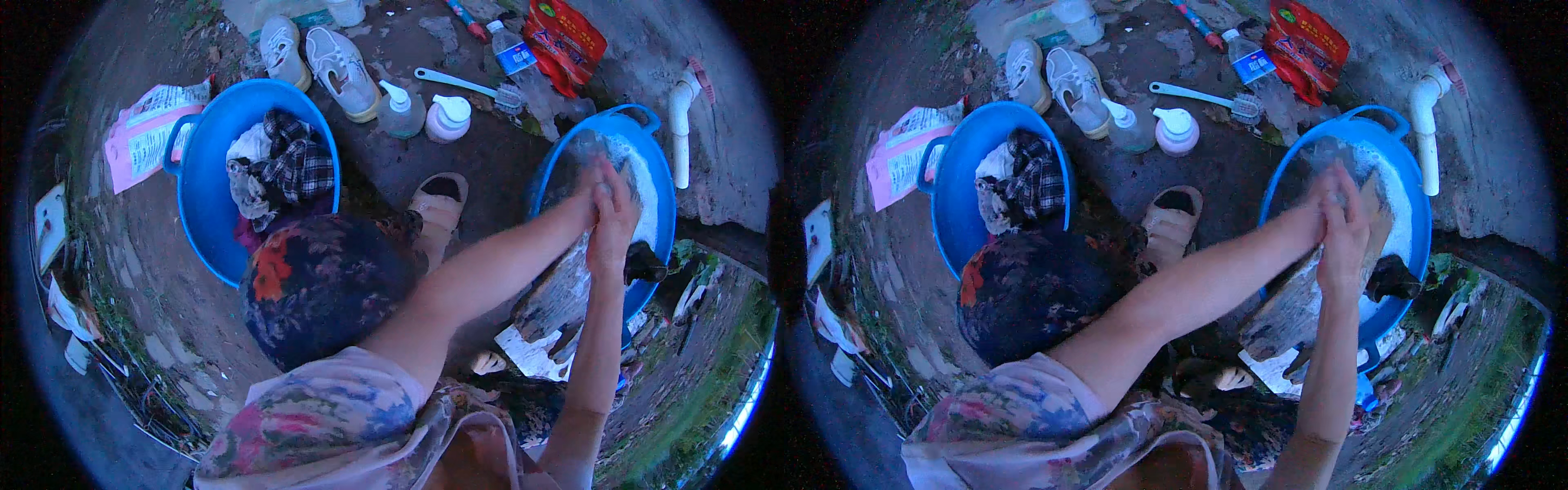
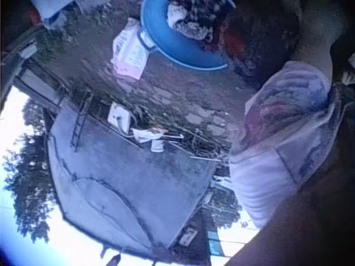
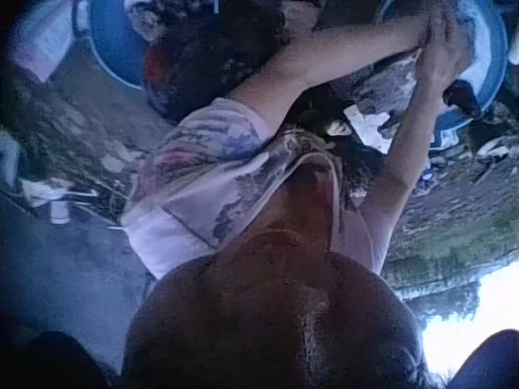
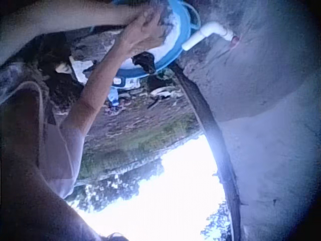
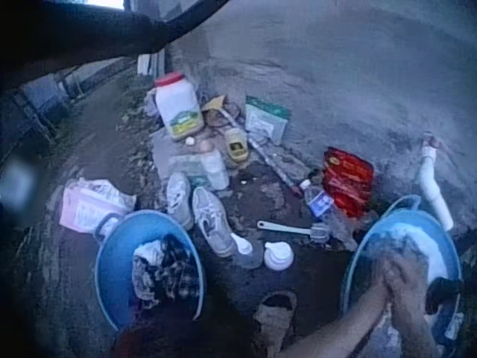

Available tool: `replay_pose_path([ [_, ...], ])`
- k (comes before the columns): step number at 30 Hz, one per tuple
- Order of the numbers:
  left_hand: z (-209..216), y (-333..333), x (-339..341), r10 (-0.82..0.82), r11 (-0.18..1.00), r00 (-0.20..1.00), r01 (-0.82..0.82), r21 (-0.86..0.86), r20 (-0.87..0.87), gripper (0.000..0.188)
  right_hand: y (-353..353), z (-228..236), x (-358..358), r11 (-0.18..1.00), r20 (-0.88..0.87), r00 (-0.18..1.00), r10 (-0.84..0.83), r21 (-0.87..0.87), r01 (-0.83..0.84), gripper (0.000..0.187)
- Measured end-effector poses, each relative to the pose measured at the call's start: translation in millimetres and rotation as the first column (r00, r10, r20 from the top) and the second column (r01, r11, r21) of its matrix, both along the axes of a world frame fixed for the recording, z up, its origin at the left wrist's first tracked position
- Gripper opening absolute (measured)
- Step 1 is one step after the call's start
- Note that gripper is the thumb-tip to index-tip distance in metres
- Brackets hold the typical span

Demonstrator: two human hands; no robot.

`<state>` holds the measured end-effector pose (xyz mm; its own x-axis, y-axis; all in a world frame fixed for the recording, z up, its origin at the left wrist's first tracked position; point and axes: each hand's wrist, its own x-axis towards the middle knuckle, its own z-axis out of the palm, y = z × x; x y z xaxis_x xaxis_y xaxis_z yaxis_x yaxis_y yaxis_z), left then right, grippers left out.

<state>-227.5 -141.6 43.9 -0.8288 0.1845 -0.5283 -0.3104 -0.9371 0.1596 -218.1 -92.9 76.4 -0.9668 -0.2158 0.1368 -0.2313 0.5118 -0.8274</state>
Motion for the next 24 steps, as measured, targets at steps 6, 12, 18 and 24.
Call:
replay_pose_path([
  [6,37,67,13,-0.249,0.968,0.955,0.240,-0.072,-0.162,0.054,82,-4,-8,0.927,0.301,0.896,-0.325,-0.086,0.365,0.041],
  [12,36,35,37,-0.145,0.973,0.973,0.107,-0.204,-0.178,0.056,52,1,-16,0.890,0.035,0.890,-0.455,0.049,0.453,0.043],
  [18,51,-37,14,0.004,0.993,0.997,-0.014,-0.116,-0.083,0.063,-22,-7,2,0.943,0.164,0.934,-0.319,-0.042,0.330,0.036],
  [24,-10,-36,5,0.024,0.983,0.963,0.025,-0.179,0.267,0.055,-22,-104,-57,0.877,0.430,0.779,-0.456,0.367,0.311,0.037],
])
